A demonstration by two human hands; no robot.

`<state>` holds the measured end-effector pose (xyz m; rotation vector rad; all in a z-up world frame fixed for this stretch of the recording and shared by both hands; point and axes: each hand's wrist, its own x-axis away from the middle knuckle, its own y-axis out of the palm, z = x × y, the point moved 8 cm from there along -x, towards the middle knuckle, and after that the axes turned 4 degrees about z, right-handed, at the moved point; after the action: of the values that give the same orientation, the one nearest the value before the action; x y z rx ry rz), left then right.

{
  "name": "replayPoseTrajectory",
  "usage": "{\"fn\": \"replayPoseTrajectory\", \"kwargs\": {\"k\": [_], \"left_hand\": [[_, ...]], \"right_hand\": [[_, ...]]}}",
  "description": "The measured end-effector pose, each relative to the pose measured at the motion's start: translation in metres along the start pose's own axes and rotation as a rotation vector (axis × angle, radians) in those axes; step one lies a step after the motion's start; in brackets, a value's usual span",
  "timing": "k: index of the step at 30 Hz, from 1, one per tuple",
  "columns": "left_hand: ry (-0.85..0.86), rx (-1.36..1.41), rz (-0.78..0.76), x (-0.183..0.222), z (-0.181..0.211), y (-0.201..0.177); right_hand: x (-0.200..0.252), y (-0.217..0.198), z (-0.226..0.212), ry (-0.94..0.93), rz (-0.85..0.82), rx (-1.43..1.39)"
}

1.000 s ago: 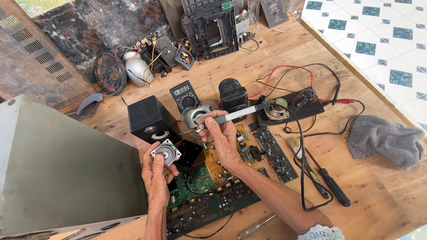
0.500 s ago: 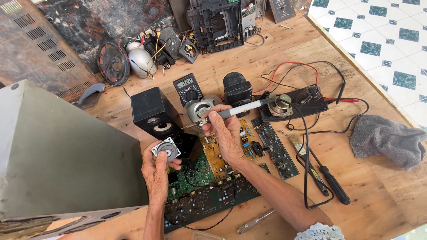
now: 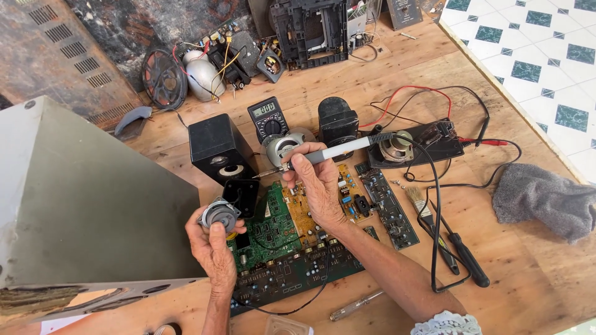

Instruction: Soldering wires to a small speaker component on an electronics repair bench.

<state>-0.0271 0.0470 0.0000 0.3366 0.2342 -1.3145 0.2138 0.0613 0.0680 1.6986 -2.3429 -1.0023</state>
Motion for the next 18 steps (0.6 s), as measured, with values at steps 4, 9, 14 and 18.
{"fn": "replayPoseTrajectory", "kwargs": {"k": [4, 9, 14, 18], "left_hand": [[-0.065, -0.024, -0.014, 0.007, -0.014, 0.000], [-0.085, -0.021, -0.027, 0.009, -0.015, 0.000], [-0.121, -0.021, 0.002, 0.009, -0.014, -0.004], [-0.139, -0.019, 0.009, 0.012, -0.014, -0.006]], "right_hand": [[0.003, 0.004, 0.002, 0.004, -0.021, -0.005], [0.007, 0.000, 0.010, 0.042, -0.018, 0.012], [0.005, 0.010, 0.009, 0.010, -0.076, 0.008], [0.008, 0.023, 0.008, 0.034, -0.109, 0.048]]}}
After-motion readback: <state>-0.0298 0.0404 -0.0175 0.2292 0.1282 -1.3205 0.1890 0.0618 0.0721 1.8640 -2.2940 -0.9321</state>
